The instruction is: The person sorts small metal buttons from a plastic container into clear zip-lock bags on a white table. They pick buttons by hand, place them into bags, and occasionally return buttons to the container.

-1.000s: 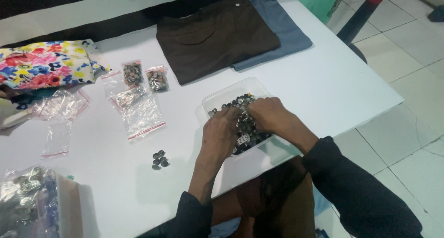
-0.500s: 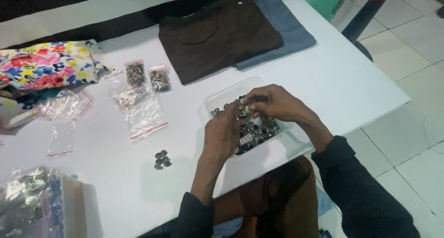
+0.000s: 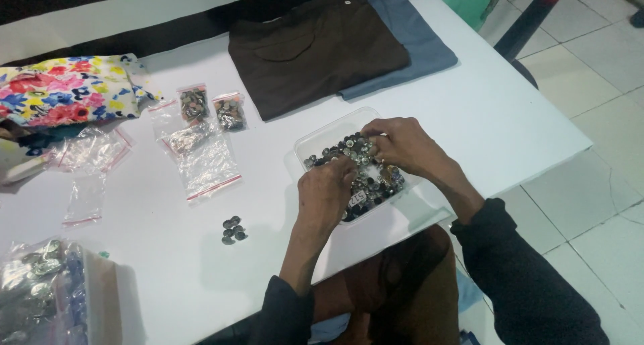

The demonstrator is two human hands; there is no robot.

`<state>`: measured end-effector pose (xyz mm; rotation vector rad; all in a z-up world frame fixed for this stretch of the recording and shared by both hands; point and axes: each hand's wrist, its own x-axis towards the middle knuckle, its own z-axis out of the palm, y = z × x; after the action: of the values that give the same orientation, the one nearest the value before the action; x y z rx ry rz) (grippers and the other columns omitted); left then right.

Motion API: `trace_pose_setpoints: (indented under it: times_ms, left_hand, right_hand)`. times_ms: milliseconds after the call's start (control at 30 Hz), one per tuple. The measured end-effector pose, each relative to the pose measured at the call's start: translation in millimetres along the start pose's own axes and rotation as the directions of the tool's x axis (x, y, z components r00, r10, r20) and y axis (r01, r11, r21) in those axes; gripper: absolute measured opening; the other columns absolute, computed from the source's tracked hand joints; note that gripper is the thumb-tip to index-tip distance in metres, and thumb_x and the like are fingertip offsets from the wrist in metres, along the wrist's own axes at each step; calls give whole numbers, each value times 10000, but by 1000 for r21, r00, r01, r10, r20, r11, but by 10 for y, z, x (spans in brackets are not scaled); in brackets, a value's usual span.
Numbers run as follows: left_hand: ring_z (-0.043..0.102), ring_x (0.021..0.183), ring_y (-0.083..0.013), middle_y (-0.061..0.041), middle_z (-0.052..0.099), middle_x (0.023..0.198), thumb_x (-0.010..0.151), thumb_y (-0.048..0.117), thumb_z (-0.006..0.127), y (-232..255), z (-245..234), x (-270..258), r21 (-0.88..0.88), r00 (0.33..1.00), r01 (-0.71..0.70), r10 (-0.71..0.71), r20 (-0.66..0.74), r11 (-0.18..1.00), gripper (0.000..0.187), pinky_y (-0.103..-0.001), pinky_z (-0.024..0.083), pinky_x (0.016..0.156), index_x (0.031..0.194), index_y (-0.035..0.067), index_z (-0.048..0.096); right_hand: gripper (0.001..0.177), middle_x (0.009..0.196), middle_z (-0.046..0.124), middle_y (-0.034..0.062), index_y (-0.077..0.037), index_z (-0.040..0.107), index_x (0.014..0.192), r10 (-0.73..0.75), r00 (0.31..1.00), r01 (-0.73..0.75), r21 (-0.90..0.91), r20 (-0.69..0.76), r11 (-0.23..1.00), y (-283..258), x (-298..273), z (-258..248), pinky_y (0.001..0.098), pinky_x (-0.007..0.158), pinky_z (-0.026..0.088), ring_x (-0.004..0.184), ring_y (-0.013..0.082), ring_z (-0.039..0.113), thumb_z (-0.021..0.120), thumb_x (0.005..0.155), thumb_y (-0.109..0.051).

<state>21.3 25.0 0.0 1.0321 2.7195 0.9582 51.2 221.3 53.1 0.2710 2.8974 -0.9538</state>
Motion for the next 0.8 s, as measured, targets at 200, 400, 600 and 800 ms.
trace_pose_setpoints:
  times_ms: [200,400,600,800]
  left_hand:
    - [767,841,-300,-82,782,901,930,76,679,49,-61,-6,5,999,-28,28,38,1000,187,-422,596,790,1087,153,744]
    - [765,779,-301,-96,782,871,925,56,680,172,-211,-32,21,1000,-24,24,13,999,176,-411,597,751,1063,130,759]
    - [760,798,-282,-100,773,912,961,77,645,68,-58,-3,-11,999,13,-13,-33,1000,182,-393,599,730,1111,132,732]
    - [756,809,-319,-119,765,924,968,52,616,6,-11,10,40,1000,-1,2,-21,999,215,-409,611,709,1151,119,707]
  right_hand:
    - [260,1146,756,127,-145,762,1194,-115,992,128,-384,57,914,-114,88,299,404,894,613,1027,321,752,591,1000,-112]
    - [251,1128,745,71,-200,757,1177,-135,986,169,-524,101,835,-51,226,478,426,853,625,975,293,757,635,966,-137]
    - [253,1040,757,187,-97,718,1230,-95,990,129,-372,108,919,33,225,415,426,826,644,949,354,771,602,1005,-92]
    - [303,1006,751,251,-29,687,1286,18,999,-31,377,38,926,-240,16,64,322,750,660,847,249,766,623,994,-79]
